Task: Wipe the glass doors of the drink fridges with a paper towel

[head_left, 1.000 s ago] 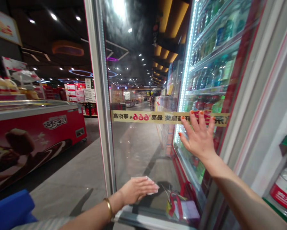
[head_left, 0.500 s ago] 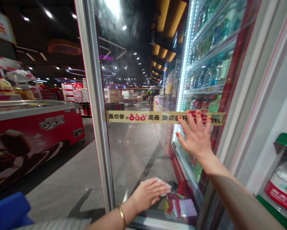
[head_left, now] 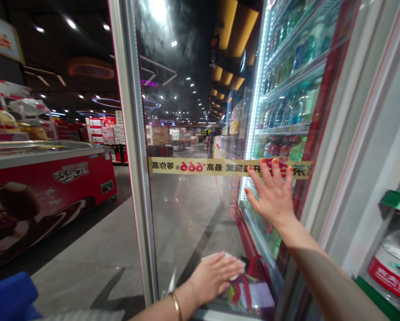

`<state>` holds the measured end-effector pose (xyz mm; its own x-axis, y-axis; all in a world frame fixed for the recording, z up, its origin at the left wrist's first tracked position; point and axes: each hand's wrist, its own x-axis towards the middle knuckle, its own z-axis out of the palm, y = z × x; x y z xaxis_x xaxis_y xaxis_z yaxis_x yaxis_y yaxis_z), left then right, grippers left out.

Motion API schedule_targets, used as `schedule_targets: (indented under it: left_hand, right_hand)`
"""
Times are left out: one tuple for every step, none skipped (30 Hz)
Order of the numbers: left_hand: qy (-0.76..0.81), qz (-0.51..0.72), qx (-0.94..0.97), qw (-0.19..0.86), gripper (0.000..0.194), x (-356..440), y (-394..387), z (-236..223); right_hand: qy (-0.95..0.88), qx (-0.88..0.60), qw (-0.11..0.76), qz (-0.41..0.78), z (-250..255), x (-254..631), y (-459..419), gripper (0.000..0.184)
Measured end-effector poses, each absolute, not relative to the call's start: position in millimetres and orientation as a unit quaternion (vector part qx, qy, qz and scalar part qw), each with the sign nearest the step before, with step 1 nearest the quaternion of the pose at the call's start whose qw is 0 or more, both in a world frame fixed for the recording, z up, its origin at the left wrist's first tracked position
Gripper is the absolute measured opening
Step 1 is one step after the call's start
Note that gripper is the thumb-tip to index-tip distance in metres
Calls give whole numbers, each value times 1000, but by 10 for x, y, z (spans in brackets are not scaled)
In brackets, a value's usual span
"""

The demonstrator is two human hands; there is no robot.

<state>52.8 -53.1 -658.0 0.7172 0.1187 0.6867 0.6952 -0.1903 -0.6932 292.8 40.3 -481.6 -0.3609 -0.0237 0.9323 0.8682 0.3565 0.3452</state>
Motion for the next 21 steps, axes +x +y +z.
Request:
schedule_targets:
  left_hand:
    - [-266,-245,-734,574,41,429,-609,-6684]
    - [-265,-243,-736,574,39,277,-648,-6664]
    - [-277,-246,-733,570,41,91,-646,-6518]
    - [-298,-254,-727,564,46,-107,-605,-6261]
    - [-324,-268,-717,556,54,-293,-531,-5925]
    - [-364,-296,-697,542,65,-448,-431,-5553]
    - [-398,-327,-676,528,75,-557,-317,-5195]
    - [-434,-365,-648,508,79,-613,-201,-4899]
    - [-472,-415,-616,474,80,-615,-99,-4703]
    - [-496,-446,-595,449,81,-569,-25,-4634]
    - [-502,-458,-593,432,81,-486,10,-4696]
    - [-490,-449,-615,425,81,-383,0,-4876]
    - [-460,-422,-655,427,80,-281,-50,-5142]
    - [-413,-380,-706,432,79,-199,-129,-5451]
    - [-368,-341,-748,434,75,-155,-220,-5754]
    - [-338,-318,-773,433,71,-160,-303,-6006]
    - [-323,-302,-787,431,67,-217,-361,-6170]
    - [-326,-300,-787,430,66,-316,-384,-6227]
    - [-344,-308,-776,431,68,-440,-368,-6174]
    - [-376,-325,-752,432,71,-566,-320,-6028]
    - [-418,-354,-717,432,74,-673,-254,-5819]
  right_hand:
    - [-676,-312,470,-474,-4814,2923,401,87]
    - [-676,-314,469,-474,-4813,2918,400,87]
    - [-677,-315,467,-474,-4815,2912,400,88]
    - [-677,-317,466,-474,-4817,2908,401,88]
    - [-677,-319,465,-474,-4821,2905,402,88]
    - [-676,-320,465,-474,-4825,2906,403,88]
    - [-675,-323,464,-473,-4830,2909,404,88]
    - [-676,-326,463,-471,-4834,2915,404,89]
    - [-678,-331,460,-468,-4837,2923,405,90]
    - [-680,-335,457,-465,-4840,2931,405,91]
    - [-682,-340,454,-462,-4841,2939,405,91]
    - [-684,-343,451,-460,-4842,2946,405,91]
    - [-686,-346,447,-459,-4840,2951,404,92]
    - [-687,-348,444,-457,-4838,2954,402,92]
    - [-689,-352,442,-455,-4836,2954,401,93]
    - [-690,-357,439,-451,-4833,2953,400,94]
    - [-692,-361,438,-446,-4830,2950,400,95]
    - [-694,-363,438,-442,-4828,2946,400,96]
    - [-695,-362,439,-439,-4827,2941,401,96]
    - [-696,-358,443,-438,-4826,2936,400,95]
    - [-695,-351,448,-439,-4826,2931,399,94]
